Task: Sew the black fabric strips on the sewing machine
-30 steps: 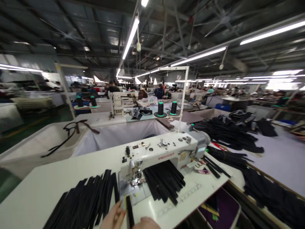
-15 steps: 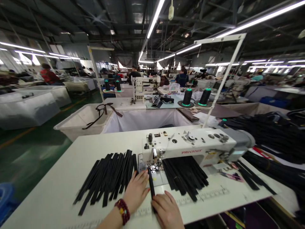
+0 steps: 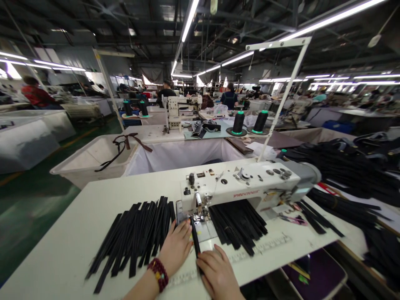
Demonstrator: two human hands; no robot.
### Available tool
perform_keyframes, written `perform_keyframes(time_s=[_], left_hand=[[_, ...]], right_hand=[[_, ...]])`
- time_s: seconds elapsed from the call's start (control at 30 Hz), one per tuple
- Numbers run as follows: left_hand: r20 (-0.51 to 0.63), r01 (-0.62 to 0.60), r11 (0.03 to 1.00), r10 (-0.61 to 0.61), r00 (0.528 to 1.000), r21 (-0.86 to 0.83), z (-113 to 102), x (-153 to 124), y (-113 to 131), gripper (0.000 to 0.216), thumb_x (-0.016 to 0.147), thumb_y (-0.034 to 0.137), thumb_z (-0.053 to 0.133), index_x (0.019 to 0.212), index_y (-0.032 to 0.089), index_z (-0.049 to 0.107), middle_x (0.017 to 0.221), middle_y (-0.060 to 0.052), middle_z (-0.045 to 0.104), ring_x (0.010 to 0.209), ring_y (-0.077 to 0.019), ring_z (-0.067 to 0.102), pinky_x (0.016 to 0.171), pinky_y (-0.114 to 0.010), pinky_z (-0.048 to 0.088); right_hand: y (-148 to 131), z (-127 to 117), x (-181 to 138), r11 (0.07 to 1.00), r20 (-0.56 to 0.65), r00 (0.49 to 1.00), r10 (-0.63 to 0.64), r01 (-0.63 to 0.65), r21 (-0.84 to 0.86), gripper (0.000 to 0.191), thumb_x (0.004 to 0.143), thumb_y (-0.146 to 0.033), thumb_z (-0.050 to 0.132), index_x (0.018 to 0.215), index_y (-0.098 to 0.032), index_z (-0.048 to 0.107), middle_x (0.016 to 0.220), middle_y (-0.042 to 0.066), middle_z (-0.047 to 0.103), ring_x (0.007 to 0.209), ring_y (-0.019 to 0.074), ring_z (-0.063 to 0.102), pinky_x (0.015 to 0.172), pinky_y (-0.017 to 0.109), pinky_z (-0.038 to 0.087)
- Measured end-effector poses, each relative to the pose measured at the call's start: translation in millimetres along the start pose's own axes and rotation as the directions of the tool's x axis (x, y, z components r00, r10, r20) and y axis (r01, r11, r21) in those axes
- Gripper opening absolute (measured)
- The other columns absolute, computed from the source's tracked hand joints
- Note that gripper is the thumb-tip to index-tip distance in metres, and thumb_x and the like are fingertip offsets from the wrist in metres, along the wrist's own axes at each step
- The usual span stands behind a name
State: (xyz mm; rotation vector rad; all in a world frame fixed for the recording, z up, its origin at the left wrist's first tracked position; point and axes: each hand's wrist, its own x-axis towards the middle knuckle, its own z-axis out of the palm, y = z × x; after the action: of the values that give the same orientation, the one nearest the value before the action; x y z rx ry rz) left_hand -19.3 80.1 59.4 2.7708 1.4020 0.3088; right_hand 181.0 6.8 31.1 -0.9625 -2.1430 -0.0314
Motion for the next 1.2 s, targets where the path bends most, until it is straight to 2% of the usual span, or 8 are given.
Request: perform_keyframes(time_s=[0.13,0.2,0.4,0.47,0.67,0.8,0.97,1.2], left_hand=[[-0.013,-0.005,1.000,0.005,1.000,0.024,1,1,2,0.037,0.095,0.022,0.053,0.130,0.015,0.061,0.140,-0.012,0.061,0.131,-0.0281,0.053,0.114,-0.056,0.036],[-0.011,-0.013,0.999,0.014,1.000,0.037,1,-2,3,0.037,0.094,0.022,0.054,0.130,0.015,0.061,0.140,-0.013,0.060,0.131,-0.0287,0.053,0.113,-0.055,0.037],[-0.025,-0.111,0.993,0.112,0.993,0.040,7,-17,6,0.042,0.093,0.021,0.054,0.134,0.016,0.058,0.143,-0.013,0.058,0.131,-0.0284,0.053,0.112,-0.055,0.039],[-0.033,-0.117,0.993,0.118,0.992,0.028,8,-19,4,0.042,0.093,0.021,0.054,0.134,0.016,0.058,0.143,-0.013,0.058,0.131,-0.0285,0.053,0.111,-0.056,0.039],[-0.047,-0.100,0.995,0.099,0.994,0.001,7,-9,-1,0.039,0.094,0.021,0.053,0.131,0.016,0.060,0.141,-0.013,0.059,0.131,-0.0289,0.053,0.111,-0.057,0.039],[-0.053,-0.079,0.997,0.080,0.995,0.010,10,-2,-6,0.040,0.092,0.022,0.054,0.131,0.014,0.060,0.142,-0.014,0.059,0.132,-0.0301,0.053,0.111,-0.057,0.040],[-0.037,-0.074,0.997,0.075,0.996,0.040,12,4,-13,0.041,0.091,0.021,0.053,0.131,0.014,0.060,0.142,-0.015,0.058,0.131,-0.0306,0.054,0.110,-0.057,0.041],[-0.056,-0.060,0.997,0.062,0.997,0.039,19,10,-22,0.041,0.092,0.021,0.050,0.131,0.014,0.059,0.136,-0.015,0.063,0.130,-0.0310,0.054,0.110,-0.057,0.040]], right_hand=[[-6,2,0,0.996,-0.029,0.996,0.087,-0.086,0.023,0.020,0.095,-0.020,0.054,0.114,-0.022,0.063,0.108,0.001,0.072,0.099,0.0180,0.064,0.116,0.038,0.024],[-9,0,-3,0.996,-0.004,0.996,0.090,-0.090,-0.003,0.020,0.095,-0.021,0.055,0.114,-0.021,0.063,0.111,0.002,0.072,0.102,0.0190,0.064,0.117,0.039,0.024],[-15,-12,-23,0.988,0.035,0.998,-0.043,0.047,-0.149,0.024,0.095,-0.021,0.053,0.117,-0.018,0.063,0.114,0.005,0.073,0.108,0.0211,0.063,0.120,0.041,0.021],[-15,-14,-26,0.985,0.050,0.998,-0.047,0.055,-0.166,0.024,0.095,-0.022,0.054,0.117,-0.018,0.063,0.114,0.005,0.073,0.107,0.0212,0.064,0.121,0.041,0.020],[-10,-17,-10,0.994,0.113,0.993,0.026,-0.014,-0.113,0.023,0.096,-0.021,0.053,0.118,-0.019,0.061,0.118,0.003,0.072,0.112,0.0203,0.062,0.123,0.041,0.004],[-4,-13,0,0.994,0.161,0.983,0.085,-0.073,-0.078,0.024,0.095,-0.019,0.056,0.118,-0.019,0.061,0.119,0.003,0.071,0.113,0.0203,0.061,0.123,0.043,0.007],[3,0,8,0.988,0.135,0.979,0.155,-0.151,-0.038,0.022,0.094,-0.025,0.063,0.115,-0.021,0.062,0.116,0.002,0.071,0.111,0.0206,0.061,0.123,0.045,0.009],[15,9,24,0.983,0.219,0.959,0.180,-0.171,-0.060,0.024,0.095,-0.021,0.061,0.120,-0.021,0.061,0.116,0.003,0.070,0.114,0.0191,0.060,0.123,0.048,0.012]])
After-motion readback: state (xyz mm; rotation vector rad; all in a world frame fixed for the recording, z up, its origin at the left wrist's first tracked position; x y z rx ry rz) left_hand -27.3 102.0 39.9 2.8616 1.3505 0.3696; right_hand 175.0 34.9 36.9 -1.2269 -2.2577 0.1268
